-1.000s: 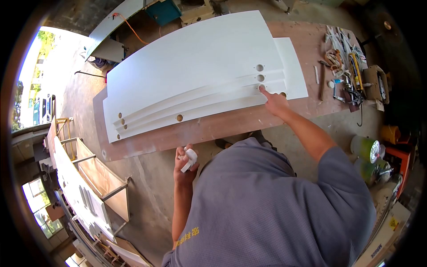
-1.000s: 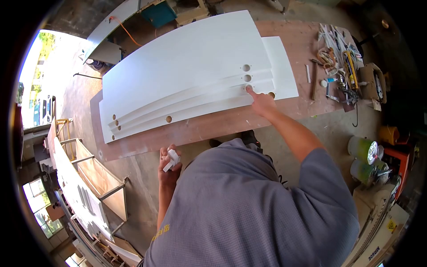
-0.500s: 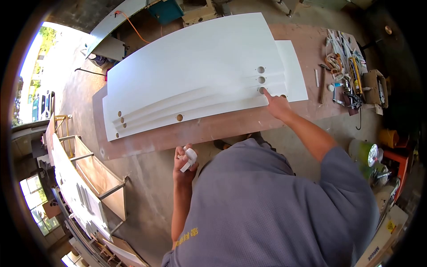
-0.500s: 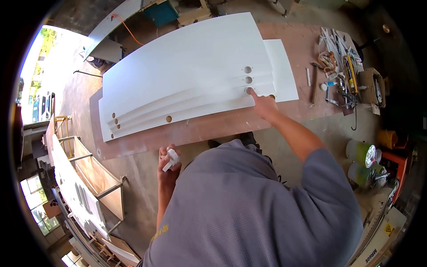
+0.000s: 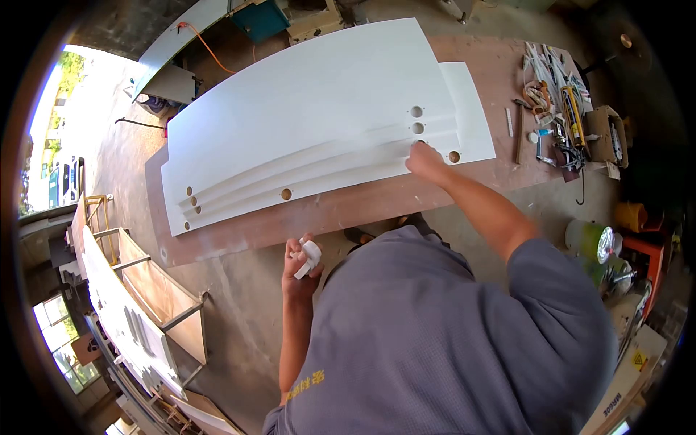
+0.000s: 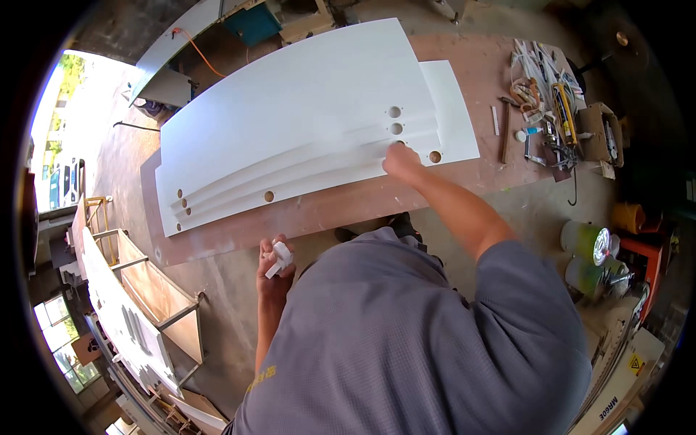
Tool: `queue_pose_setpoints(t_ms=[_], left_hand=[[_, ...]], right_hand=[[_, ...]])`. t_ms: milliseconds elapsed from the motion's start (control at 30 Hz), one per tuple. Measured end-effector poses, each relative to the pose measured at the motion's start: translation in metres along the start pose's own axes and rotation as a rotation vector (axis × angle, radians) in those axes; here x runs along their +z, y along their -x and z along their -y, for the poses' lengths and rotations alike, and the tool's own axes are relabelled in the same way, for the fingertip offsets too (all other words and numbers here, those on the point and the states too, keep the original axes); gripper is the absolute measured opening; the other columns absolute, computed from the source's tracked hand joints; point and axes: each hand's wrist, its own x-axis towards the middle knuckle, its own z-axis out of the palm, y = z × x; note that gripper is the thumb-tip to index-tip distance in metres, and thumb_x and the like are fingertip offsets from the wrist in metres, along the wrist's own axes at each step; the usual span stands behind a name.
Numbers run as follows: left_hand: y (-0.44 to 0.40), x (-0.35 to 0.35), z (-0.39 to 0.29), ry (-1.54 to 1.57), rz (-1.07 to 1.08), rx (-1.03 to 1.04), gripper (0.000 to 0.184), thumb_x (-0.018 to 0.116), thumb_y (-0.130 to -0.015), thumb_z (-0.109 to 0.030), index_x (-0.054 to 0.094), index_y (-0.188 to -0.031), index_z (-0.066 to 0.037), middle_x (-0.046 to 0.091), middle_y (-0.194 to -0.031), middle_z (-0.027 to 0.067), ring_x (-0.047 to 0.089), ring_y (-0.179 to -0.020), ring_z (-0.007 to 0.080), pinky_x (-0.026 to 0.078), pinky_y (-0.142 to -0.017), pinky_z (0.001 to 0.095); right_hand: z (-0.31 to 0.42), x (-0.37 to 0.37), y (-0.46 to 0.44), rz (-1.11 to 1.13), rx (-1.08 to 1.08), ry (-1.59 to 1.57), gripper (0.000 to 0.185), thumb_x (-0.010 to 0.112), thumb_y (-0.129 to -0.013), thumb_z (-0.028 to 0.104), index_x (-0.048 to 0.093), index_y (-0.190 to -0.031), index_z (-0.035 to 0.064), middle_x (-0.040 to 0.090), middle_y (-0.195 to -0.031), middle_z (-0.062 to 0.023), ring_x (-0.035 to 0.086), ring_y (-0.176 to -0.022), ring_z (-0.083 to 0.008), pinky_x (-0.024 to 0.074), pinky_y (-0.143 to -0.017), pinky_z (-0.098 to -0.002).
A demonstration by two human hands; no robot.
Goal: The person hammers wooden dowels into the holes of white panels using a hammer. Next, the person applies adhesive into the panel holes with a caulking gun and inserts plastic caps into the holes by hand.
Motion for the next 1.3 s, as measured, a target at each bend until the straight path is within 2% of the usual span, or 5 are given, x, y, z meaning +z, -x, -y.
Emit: queue_pose_setpoints(t_ms=[333, 500, 633, 733, 1300], left_hand=[[-0.010, 0.007, 0.003, -0.009, 0.022, -0.042, 0.020, 0.062, -0.090, -0.006, 0.048, -0.101, -0.016, 0.047, -0.119, 0.0046, 0.054, -0.105, 0.0184, 0.044, -0.049, 0.0205], [-0.005, 0.010, 0.000, -0.003, -0.014, -0.012, 0.023, 0.066, -0.086, -0.006, 0.050, -0.099, -0.016, 0.047, -0.118, 0.0046, 0.052, -0.099, 0.0173, 0.042, -0.047, 0.0210], [-0.002, 0.008, 0.002, 0.007, -0.042, -0.024, 0.023, 0.068, -0.086, -0.007, 0.051, -0.100, -0.016, 0.047, -0.119, 0.0044, 0.053, -0.100, 0.0180, 0.044, -0.048, 0.0206], [-0.002, 0.009, 0.002, -0.012, -0.039, -0.035, 0.023, 0.068, -0.087, -0.008, 0.052, -0.100, -0.016, 0.046, -0.119, 0.0042, 0.053, -0.100, 0.0181, 0.045, -0.048, 0.0203], [0.006, 0.012, -0.001, -0.026, -0.055, -0.044, 0.022, 0.066, -0.088, -0.007, 0.051, -0.100, -0.016, 0.047, -0.120, 0.0041, 0.053, -0.101, 0.0176, 0.045, -0.050, 0.0207]], right_hand=[[-0.017, 0.024, -0.001, 0.033, 0.014, 0.069, 0.044, 0.058, -0.081, 0.014, 0.052, -0.119, -0.0080, 0.062, -0.113, -0.0345, 0.064, -0.106, -0.0440, 0.0518, -0.088, -0.0502], [-0.113, 0.082, 0.014, -0.345, 0.183, -0.541, 0.038, 0.052, -0.083, 0.005, 0.044, -0.120, -0.0026, 0.056, -0.073, -0.0132, 0.061, -0.068, -0.0250, 0.0519, -0.066, -0.0391], [-0.195, 0.085, 0.014, -0.254, 0.190, -1.024, 0.023, 0.055, -0.084, 0.005, 0.056, -0.107, -0.0012, 0.058, -0.071, -0.0095, 0.061, -0.068, -0.0194, 0.0509, -0.068, -0.0337], [-0.161, 0.042, 0.034, -0.607, 0.166, -0.671, 0.013, 0.063, -0.083, 0.009, 0.066, -0.094, 0.0021, 0.069, -0.085, -0.0105, 0.066, -0.077, -0.0189, 0.0521, -0.071, -0.0329], [-0.123, 0.030, 0.008, -0.629, 0.413, -0.434, 0.018, 0.074, -0.082, 0.026, 0.071, -0.088, 0.0099, 0.072, -0.082, -0.0070, 0.069, -0.079, -0.0275, 0.0531, -0.072, -0.0407]])
